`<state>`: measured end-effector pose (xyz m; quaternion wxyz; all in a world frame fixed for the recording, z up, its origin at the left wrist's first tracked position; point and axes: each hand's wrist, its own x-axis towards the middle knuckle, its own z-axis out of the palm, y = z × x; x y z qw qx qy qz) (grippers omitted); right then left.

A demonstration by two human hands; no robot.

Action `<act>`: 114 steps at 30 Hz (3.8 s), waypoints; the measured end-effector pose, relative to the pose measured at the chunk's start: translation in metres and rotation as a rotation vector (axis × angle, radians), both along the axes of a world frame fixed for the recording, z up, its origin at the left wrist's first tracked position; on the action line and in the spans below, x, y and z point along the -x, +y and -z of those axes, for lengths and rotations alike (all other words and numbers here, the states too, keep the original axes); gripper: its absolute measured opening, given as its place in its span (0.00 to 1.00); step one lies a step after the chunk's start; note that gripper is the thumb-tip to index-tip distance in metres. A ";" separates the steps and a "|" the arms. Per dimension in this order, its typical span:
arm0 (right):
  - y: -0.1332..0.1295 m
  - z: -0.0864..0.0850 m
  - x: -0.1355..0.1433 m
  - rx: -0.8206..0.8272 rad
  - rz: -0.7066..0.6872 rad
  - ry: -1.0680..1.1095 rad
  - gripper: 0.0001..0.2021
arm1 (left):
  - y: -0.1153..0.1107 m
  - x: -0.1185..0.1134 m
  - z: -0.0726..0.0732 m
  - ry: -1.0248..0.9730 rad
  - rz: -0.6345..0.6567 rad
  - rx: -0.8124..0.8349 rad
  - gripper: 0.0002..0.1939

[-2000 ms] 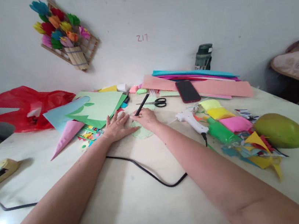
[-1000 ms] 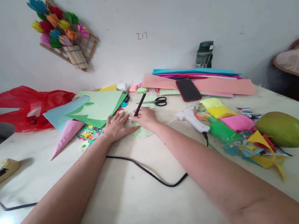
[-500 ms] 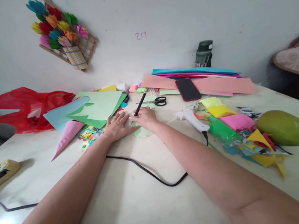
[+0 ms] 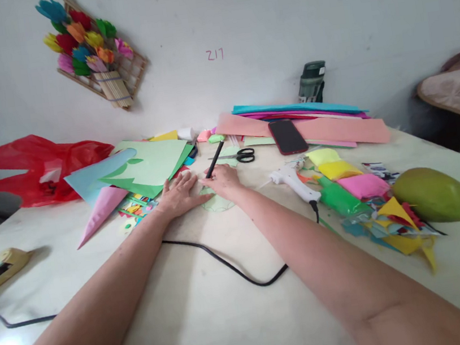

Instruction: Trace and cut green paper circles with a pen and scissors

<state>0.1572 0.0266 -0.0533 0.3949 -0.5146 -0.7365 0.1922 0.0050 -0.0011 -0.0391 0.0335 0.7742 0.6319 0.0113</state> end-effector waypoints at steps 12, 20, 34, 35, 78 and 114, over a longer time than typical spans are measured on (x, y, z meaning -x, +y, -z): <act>0.006 0.004 -0.001 0.050 -0.004 0.079 0.06 | -0.001 0.000 -0.002 0.003 -0.001 0.006 0.45; 0.005 0.004 0.000 0.060 0.027 0.098 0.08 | 0.000 0.001 -0.001 0.008 0.001 0.004 0.44; 0.006 0.004 -0.001 0.083 0.064 0.111 0.08 | 0.000 0.001 0.000 0.001 0.000 0.010 0.44; 0.007 0.004 -0.001 0.083 0.067 0.113 0.09 | 0.000 0.001 0.000 0.000 0.000 0.010 0.44; -0.012 -0.011 -0.006 0.079 0.320 0.188 0.13 | -0.001 0.008 -0.003 -0.148 -0.068 -0.104 0.25; 0.013 -0.012 -0.020 0.063 0.138 0.572 0.16 | -0.015 -0.016 -0.001 0.081 -0.011 -0.247 0.38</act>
